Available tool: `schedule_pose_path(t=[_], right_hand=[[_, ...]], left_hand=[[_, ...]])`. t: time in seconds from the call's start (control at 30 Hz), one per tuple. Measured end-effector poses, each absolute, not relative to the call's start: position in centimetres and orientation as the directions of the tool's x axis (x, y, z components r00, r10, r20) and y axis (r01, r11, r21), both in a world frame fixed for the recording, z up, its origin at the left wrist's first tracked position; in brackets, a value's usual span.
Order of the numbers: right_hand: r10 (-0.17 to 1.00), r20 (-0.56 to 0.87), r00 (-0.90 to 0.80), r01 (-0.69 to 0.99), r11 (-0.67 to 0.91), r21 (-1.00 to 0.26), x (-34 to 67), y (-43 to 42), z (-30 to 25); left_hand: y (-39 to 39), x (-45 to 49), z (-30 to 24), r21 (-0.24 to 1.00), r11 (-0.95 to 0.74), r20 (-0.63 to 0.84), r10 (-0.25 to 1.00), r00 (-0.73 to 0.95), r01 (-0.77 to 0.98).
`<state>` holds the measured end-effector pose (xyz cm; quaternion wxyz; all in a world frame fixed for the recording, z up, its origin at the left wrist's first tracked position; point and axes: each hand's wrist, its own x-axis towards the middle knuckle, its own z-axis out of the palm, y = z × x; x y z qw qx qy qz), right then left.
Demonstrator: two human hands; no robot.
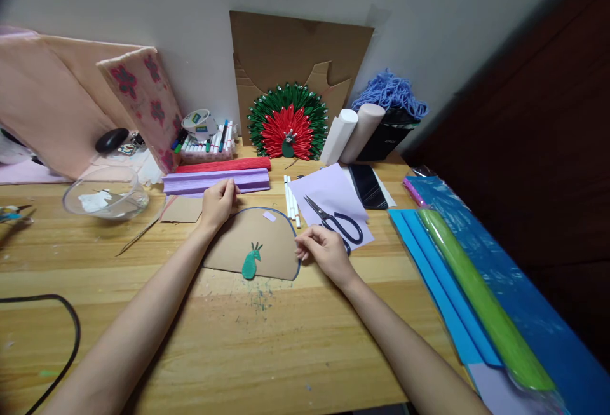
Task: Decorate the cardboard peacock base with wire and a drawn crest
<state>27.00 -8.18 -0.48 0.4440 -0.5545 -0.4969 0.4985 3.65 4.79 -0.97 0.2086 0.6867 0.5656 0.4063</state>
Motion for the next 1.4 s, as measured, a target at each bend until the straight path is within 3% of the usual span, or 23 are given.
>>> schedule_pose_path(t=[0.27,0.43,0.8,1.1,1.27,1.4], right_hand=[[0.999,-0.017,0.029,0.201,-0.022,-0.979,27.11,-8.17,-0.4],[0.997,-0.071,0.043,0.17,-0.077,-0.982,27.11,-8.13,-0.36],[0.987,-0.02,0.162,0.159,-0.047,-0.986,26.85,-8.07,-0.24],[0.984,-0.073,0.16,0.082,-0.087,-0.993,26.69,-8.15,-0.43],[0.99,-0.024,0.136,0.154,-0.045,-0.987,26.72,-8.21,-0.51],[0.989,-0.038,0.141,0.11,-0.053,-0.992,26.67,-8.1,-0.52]], left_hand=[[4.75,3.55,-1.02,0.744,-0.278,0.327,0.945,0.032,0.608],[4.82,3.53,-1.11,0.741,-0.284,0.33,0.943,0.037,0.608],[4.98,3.67,-1.24,0.741,-0.289,0.339,0.94,0.034,0.606],[5.07,3.63,-1.44,0.742,-0.305,0.354,0.935,0.038,0.597],[5.07,3.67,-1.47,0.737,-0.306,0.356,0.934,0.039,0.603],[5.1,3.65,-1.54,0.733,-0.318,0.369,0.929,0.041,0.602]])
